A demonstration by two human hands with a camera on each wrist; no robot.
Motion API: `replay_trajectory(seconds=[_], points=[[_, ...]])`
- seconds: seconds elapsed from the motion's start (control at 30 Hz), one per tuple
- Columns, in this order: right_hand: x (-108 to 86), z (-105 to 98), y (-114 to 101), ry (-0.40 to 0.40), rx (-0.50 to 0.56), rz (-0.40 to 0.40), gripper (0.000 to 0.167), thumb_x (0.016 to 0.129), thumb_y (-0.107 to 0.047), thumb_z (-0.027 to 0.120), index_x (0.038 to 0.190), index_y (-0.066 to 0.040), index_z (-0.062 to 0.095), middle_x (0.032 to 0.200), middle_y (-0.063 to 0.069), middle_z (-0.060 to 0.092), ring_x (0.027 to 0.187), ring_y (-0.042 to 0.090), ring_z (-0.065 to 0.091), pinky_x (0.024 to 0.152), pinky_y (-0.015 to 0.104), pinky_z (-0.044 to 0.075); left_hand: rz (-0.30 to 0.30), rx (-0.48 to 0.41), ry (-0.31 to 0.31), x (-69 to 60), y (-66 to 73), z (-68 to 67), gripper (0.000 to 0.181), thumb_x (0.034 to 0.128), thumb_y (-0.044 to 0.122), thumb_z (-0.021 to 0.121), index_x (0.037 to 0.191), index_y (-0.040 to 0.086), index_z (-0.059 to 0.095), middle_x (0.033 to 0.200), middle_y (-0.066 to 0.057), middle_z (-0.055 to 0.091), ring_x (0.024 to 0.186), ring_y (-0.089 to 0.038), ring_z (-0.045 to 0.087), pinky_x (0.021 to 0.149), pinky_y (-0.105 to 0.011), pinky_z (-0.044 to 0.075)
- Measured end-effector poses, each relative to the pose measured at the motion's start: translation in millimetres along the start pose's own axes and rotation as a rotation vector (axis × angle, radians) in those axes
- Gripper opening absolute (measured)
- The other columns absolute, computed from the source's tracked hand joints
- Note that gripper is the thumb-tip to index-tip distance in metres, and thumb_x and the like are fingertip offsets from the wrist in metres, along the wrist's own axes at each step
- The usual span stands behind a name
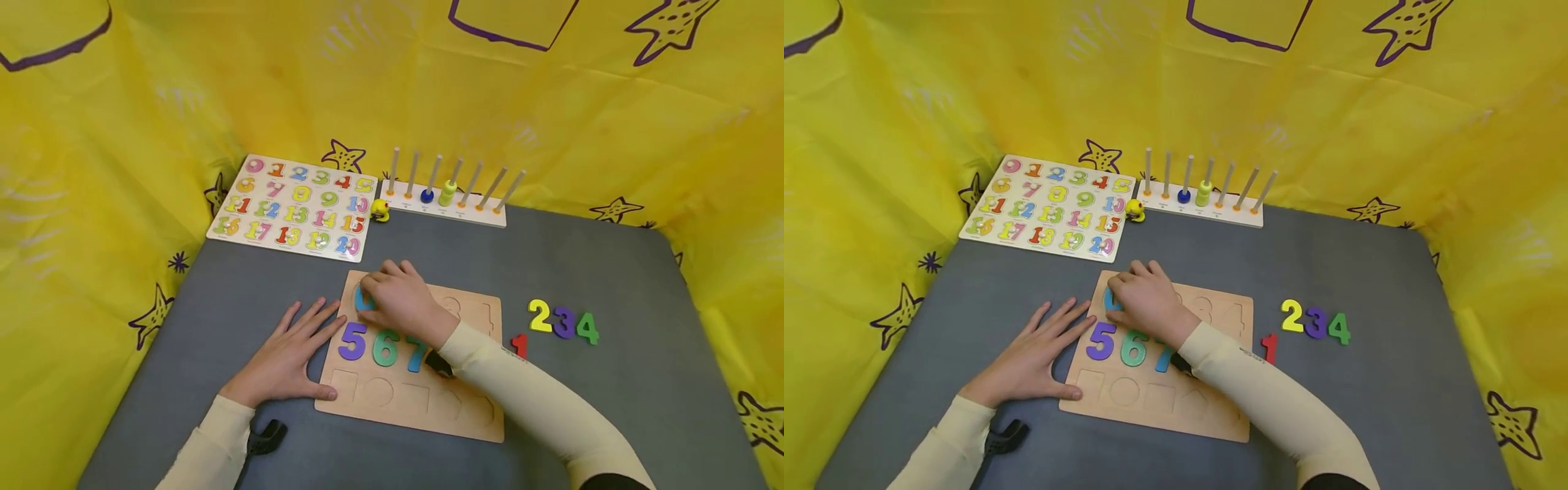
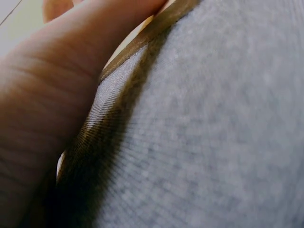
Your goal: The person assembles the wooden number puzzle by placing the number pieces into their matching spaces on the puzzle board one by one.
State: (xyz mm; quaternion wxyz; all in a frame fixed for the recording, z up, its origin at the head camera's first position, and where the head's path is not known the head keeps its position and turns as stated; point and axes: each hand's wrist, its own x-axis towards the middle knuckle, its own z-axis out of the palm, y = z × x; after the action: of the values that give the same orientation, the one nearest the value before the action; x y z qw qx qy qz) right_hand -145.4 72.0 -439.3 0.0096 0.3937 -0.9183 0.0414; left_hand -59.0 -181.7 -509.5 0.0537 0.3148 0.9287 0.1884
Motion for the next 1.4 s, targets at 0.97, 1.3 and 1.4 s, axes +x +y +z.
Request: replay_trajectory(seconds=[0.97,1.3,1.4], points=[[-24.9,-16.8,11.0,0.009,0.054,0.134,0.061,0.088,-0.059,0.072,0.134,-0.018,0.066,0.136,0.001,0.061,0.123,0.025,0.056,0.1,0.047,0.047,0.03,-0.013,-0.01,8.2,3.5,8.0,0.124,0.0661,0.092,0.061,0.162,0.021,0.028,0.17,0.001,0.012,0.155,-0.026,0.003,0.121,-0.055,-0.004],[-174.4,-52.4,82.6,0.141,0.31,0.159,0.09,0.078,-0.018,0.09,0.155,-0.015,0.043,0.164,0.004,0.03,0.132,0.03,0.052,0.088,0.046,0.057,0.027,-0.02,0.039,0.3,-1.3,2.4,0.125,0.0643,0.09,0.065,0.161,0.018,0.032,0.169,-0.003,0.017,0.155,-0.029,0.008,0.121,-0.056,-0.002],[-215.7,-39.2,89.8,0.135,0.291,0.272,0.095,0.075,-0.016,0.092,0.156,-0.016,0.043,0.164,0.003,0.03,0.132,0.032,0.052,0.09,0.047,0.056,0.027,-0.026,0.042,0.4,-2.0,3.5,0.125,0.0643,0.09,0.065,0.161,0.018,0.032,0.169,-0.003,0.017,0.155,-0.029,0.008,0.121,-0.056,-0.002]])
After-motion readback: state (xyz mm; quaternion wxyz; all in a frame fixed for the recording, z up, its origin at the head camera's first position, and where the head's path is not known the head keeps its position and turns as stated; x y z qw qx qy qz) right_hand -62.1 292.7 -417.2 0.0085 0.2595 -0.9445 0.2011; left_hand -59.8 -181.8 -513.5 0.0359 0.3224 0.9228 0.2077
